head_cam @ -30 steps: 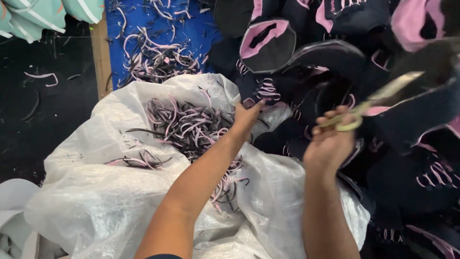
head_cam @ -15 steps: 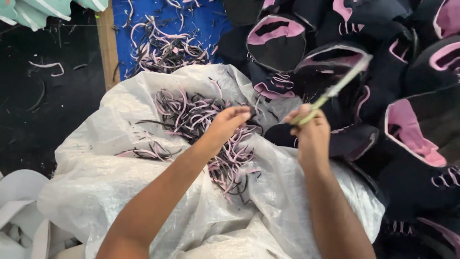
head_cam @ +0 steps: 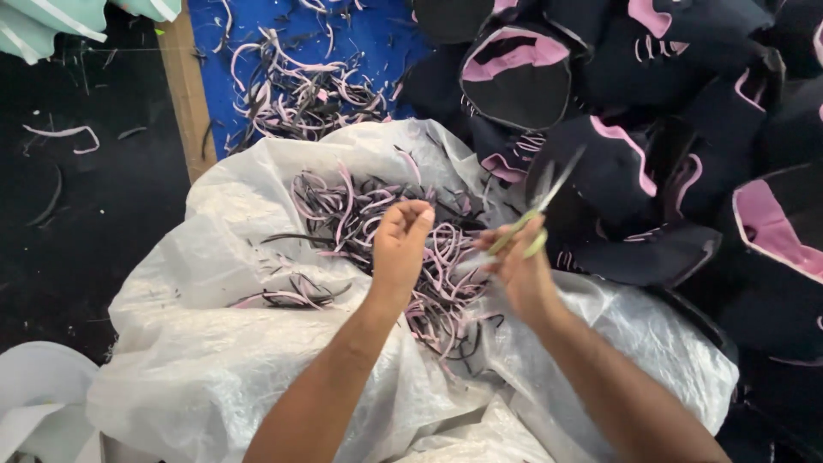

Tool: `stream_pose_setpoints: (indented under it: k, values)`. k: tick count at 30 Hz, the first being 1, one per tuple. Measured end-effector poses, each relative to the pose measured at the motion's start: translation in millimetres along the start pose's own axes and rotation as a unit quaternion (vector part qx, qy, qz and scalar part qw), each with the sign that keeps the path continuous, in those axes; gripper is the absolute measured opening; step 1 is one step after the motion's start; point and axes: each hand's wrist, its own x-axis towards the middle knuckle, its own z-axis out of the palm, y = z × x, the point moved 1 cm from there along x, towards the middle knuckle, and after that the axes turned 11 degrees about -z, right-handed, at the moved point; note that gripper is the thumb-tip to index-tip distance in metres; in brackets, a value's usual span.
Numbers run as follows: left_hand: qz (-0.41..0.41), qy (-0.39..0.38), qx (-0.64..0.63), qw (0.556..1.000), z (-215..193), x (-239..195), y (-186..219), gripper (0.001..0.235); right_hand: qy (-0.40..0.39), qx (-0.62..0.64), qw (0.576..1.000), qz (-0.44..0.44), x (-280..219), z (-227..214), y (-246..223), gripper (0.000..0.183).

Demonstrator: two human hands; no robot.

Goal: Trimming excess material from shoe uppers using scissors.

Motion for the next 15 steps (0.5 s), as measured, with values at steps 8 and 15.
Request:
stream_pose_setpoints:
  k: [8,15]
  values:
    - [-0.032,-0.006,0.007,0.999,9.2,-12.6,-8.3,0.010,-0.041,-0.072,0.996,-0.014,-4.2,8.5,-1.4,0.070]
    - [-0.010,0.008,0.018,1.000,3.0,-10.7,-10.6,0.010,-0.082,-0.149,0.978,0.123,-10.3,18.7,19.4,0.070]
